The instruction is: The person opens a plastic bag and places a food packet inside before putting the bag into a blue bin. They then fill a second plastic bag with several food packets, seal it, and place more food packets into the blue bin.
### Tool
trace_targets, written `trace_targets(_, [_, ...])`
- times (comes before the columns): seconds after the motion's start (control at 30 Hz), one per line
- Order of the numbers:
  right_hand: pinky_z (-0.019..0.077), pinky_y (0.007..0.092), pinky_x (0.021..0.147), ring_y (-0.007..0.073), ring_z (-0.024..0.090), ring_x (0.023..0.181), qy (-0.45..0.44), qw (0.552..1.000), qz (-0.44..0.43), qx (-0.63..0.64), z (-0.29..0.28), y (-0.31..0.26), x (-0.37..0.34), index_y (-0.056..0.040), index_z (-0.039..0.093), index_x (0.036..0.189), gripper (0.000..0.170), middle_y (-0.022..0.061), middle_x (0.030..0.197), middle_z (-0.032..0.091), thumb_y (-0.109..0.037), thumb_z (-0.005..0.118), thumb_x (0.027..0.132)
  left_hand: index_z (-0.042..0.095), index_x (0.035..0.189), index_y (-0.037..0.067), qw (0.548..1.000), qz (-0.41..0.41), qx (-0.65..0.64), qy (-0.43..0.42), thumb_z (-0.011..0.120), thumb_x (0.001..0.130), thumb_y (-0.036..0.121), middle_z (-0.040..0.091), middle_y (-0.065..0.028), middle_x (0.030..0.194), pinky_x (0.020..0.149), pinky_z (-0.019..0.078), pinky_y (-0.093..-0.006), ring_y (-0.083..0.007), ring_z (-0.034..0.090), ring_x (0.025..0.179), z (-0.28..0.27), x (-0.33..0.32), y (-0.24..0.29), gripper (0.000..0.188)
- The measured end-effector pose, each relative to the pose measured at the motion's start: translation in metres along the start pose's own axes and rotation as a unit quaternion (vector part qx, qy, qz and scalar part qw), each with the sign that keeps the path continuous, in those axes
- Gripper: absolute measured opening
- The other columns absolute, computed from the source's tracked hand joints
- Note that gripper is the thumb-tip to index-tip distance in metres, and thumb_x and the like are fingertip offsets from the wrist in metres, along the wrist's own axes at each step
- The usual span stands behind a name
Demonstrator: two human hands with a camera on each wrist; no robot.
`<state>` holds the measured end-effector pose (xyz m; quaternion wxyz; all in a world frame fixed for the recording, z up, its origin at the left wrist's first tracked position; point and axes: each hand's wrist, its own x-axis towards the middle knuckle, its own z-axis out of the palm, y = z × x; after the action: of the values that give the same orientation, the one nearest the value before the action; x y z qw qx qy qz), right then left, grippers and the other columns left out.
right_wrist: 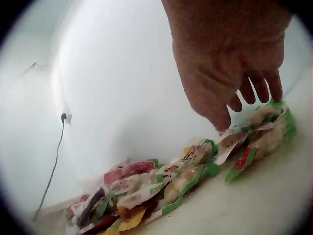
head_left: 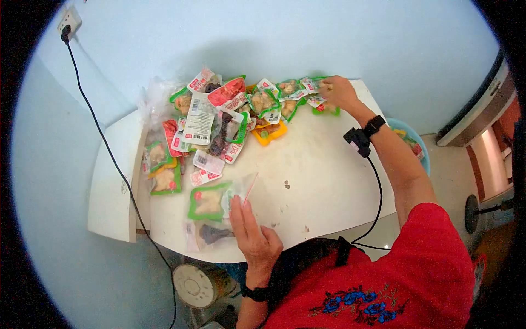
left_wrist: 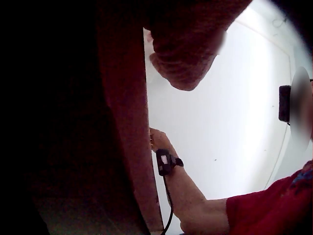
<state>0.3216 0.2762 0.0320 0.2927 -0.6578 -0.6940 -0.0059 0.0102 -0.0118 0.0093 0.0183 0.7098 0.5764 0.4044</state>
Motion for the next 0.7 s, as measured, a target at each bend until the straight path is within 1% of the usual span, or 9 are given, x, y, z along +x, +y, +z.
trace_targets(0.07, [0.0521, 0.0442, 0.081, 0.0376, 0.065, 0.087, -0.001, 0.996, -0.08, -0.04, 0.014, -0.008, -0.003, -0.0015, 0.07, 0.095, 0.036, 0.0206, 0.09, 0.068, -0.033, 0.068, 0.077, 0.03, 0.143, -0.006, 1.0, 0.006, 0.004, 0.0, 0.047, 0.067, -0.008, 0.03, -0.0309, 0.147, 0.115, 0.0224, -0.0497, -0.0471, 0.03, 0.137, 0.001, 0.0, 0.0, 0.078])
trace_targets(0.1, [0.0517, 0.0448, 0.083, 0.0383, 0.064, 0.091, -0.078, 0.995, -0.066, -0.019, 0.004, -0.022, -0.002, -0.0018, 0.069, 0.094, 0.035, 0.0198, 0.093, 0.068, -0.032, 0.068, 0.077, 0.03, 0.143, -0.006, 1.0, 0.008, 0.007, -0.003, 0.047, 0.067, -0.008, 0.03, -0.0311, 0.147, 0.115, 0.0224, -0.05, -0.0472, 0.03, 0.137, 0.001, 0.0, 0.0, 0.078])
trace_targets(0.2, [0.0515, 0.0446, 0.084, 0.0384, 0.064, 0.092, -0.046, 0.989, -0.091, -0.106, 0.023, -0.022, 0.003, -0.0017, 0.069, 0.092, 0.032, 0.0205, 0.092, 0.068, -0.03, 0.067, 0.077, 0.03, 0.143, -0.006, 1.0, 0.014, 0.012, -0.002, 0.047, 0.066, -0.008, 0.03, -0.0313, 0.147, 0.115, 0.0224, -0.0502, -0.0472, 0.03, 0.136, 0.001, -0.001, 0.0, 0.078])
trace_targets(0.3, [0.0515, 0.0458, 0.083, 0.0378, 0.065, 0.092, -0.083, 0.991, -0.038, -0.102, 0.023, -0.028, 0.008, -0.0022, 0.07, 0.091, 0.029, 0.0217, 0.092, 0.068, -0.027, 0.066, 0.078, 0.03, 0.143, -0.006, 1.0, 0.015, 0.016, 0.003, 0.046, 0.066, -0.008, 0.03, -0.0311, 0.147, 0.115, 0.0222, -0.0503, -0.047, 0.031, 0.136, 0.001, -0.001, 0.0, 0.079])
trace_targets(0.4, [0.0523, 0.0449, 0.081, 0.0371, 0.065, 0.091, -0.059, 0.981, -0.05, -0.175, 0.022, -0.034, 0.007, -0.003, 0.07, 0.091, 0.023, 0.0216, 0.093, 0.068, -0.023, 0.065, 0.079, 0.03, 0.143, -0.006, 1.0, 0.016, 0.016, 0.003, 0.046, 0.066, -0.008, 0.03, -0.0308, 0.147, 0.115, 0.0219, -0.0504, -0.0469, 0.03, 0.136, 0.001, 0.0, 0.001, 0.079])
trace_targets(0.5, [0.0525, 0.044, 0.08, 0.0354, 0.065, 0.091, -0.08, 0.982, -0.031, -0.167, 0.015, -0.036, 0.005, -0.0025, 0.07, 0.091, 0.018, 0.0195, 0.093, 0.068, -0.016, 0.063, 0.081, 0.036, 0.138, -0.009, 1.0, 0.013, 0.005, 0.014, 0.046, 0.067, -0.01, 0.034, -0.0314, 0.144, 0.112, 0.0253, -0.0529, -0.0473, 0.033, 0.135, 0.0, 0.002, 0.005, 0.071])
trace_targets(0.53, [0.0525, 0.0436, 0.079, 0.035, 0.064, 0.09, -0.045, 0.984, -0.047, -0.165, 0.013, -0.033, 0.004, -0.0031, 0.07, 0.09, 0.016, 0.0183, 0.093, 0.068, -0.013, 0.062, 0.081, 0.039, 0.135, -0.01, 1.0, 0.01, 0.0, 0.021, 0.045, 0.068, -0.01, 0.037, -0.0318, 0.142, 0.111, 0.0271, -0.054, -0.0475, 0.035, 0.134, -0.001, 0.003, 0.006, 0.068])
trace_targets(0.63, [0.0525, 0.0425, 0.078, 0.0339, 0.063, 0.089, 0.048, 0.985, -0.085, -0.139, -0.002, -0.022, -0.01, -0.0055, 0.071, 0.089, 0.014, 0.0144, 0.093, 0.068, -0.005, 0.058, 0.081, 0.039, 0.135, -0.011, 1.0, 0.003, 0.0, 0.023, 0.045, 0.069, -0.01, 0.036, -0.0326, 0.142, 0.111, 0.0271, -0.0536, -0.0482, 0.035, 0.133, -0.001, 0.004, 0.007, 0.067])
trace_targets(0.7, [0.0523, 0.0417, 0.077, 0.0333, 0.062, 0.087, 0.097, 0.986, -0.107, -0.088, -0.025, -0.021, -0.025, -0.008, 0.072, 0.089, 0.02, 0.0116, 0.093, 0.067, 0.001, 0.057, 0.081, 0.032, 0.141, -0.007, 1.0, -0.004, -0.005, 0.012, 0.046, 0.068, -0.007, 0.032, -0.0311, 0.146, 0.114, 0.0233, -0.0499, -0.0469, 0.031, 0.136, 0.0, 0.001, 0.003, 0.074])
